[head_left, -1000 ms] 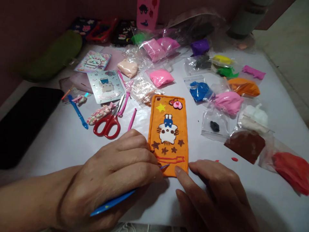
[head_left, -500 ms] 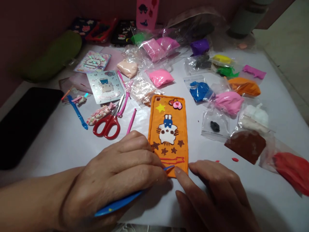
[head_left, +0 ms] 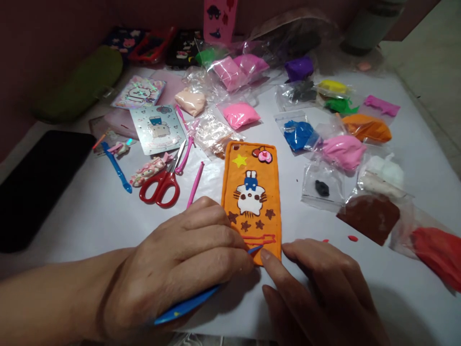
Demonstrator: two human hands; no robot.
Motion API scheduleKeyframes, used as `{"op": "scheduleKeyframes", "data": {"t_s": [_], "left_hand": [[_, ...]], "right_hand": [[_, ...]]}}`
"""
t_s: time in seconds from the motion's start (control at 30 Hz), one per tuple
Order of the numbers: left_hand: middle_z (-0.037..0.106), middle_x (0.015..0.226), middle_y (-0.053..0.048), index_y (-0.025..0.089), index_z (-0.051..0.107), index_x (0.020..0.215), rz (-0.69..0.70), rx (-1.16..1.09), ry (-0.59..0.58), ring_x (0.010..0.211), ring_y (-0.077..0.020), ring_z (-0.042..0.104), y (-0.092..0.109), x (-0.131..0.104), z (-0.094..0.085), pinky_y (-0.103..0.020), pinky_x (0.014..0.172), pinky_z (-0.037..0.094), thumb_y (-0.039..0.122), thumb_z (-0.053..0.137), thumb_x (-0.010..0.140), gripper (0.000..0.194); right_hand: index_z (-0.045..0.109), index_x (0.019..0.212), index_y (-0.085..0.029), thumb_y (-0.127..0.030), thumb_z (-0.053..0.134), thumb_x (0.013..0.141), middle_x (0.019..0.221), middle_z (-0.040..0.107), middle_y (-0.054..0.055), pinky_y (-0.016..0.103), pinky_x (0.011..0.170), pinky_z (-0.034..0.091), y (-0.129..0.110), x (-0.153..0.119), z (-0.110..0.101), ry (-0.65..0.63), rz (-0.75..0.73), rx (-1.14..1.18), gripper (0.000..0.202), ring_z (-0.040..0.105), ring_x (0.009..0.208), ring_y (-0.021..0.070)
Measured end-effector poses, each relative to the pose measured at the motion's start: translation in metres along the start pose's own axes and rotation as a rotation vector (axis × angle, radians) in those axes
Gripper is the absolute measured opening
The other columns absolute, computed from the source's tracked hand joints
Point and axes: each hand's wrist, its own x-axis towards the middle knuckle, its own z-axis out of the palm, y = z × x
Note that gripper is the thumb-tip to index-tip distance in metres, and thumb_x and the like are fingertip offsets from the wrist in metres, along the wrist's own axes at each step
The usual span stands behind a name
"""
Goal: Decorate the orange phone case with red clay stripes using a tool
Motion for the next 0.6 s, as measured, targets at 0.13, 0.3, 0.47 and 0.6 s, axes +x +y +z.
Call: {"op": "scheduleKeyframes", "data": {"t_s": [0.13,0.3,0.47,0.6], "left_hand": [[0.074,0.101,-0.003,0.018,0.065,0.11,0.003,0.002,0.012,0.088,-0.0172,0.063,0.0,-0.001,0.001,-0.03,0.087,0.043,0.028,0.022,0.11,0.045],[0.073,0.104,-0.003,0.016,0.063,0.112,0.025,-0.001,-0.022,0.09,-0.017,0.061,0.0,0.001,-0.004,-0.029,0.084,0.044,0.022,0.03,0.108,0.034],[0.072,0.108,-0.002,0.016,0.064,0.116,-0.011,-0.018,-0.127,0.09,-0.0173,0.061,0.002,0.004,-0.014,-0.031,0.087,0.044,0.014,0.043,0.102,0.025],[0.073,0.107,-0.003,0.017,0.062,0.117,-0.002,0.014,-0.098,0.094,-0.018,0.063,0.001,0.001,-0.011,-0.031,0.084,0.046,0.01,0.039,0.102,0.028]], "right_hand": [[0.063,0.122,-0.016,-0.019,0.054,0.099,0.113,0.055,0.012,0.043,0.092,0.044,0.0,0.001,0.001,-0.003,0.002,0.003,0.025,0.056,0.104,0.028],[0.063,0.122,-0.017,-0.019,0.053,0.099,0.114,0.055,0.012,0.044,0.092,0.044,0.001,0.001,0.001,0.002,0.001,-0.003,0.025,0.056,0.104,0.0282],[0.064,0.121,-0.016,-0.02,0.055,0.098,0.113,0.056,0.012,0.044,0.092,0.045,0.001,0.001,0.001,-0.004,-0.012,-0.007,0.025,0.057,0.103,0.0283],[0.064,0.121,-0.016,-0.019,0.055,0.098,0.113,0.056,0.012,0.043,0.091,0.045,0.001,0.002,0.001,0.012,-0.009,-0.015,0.025,0.057,0.102,0.0278]]}}
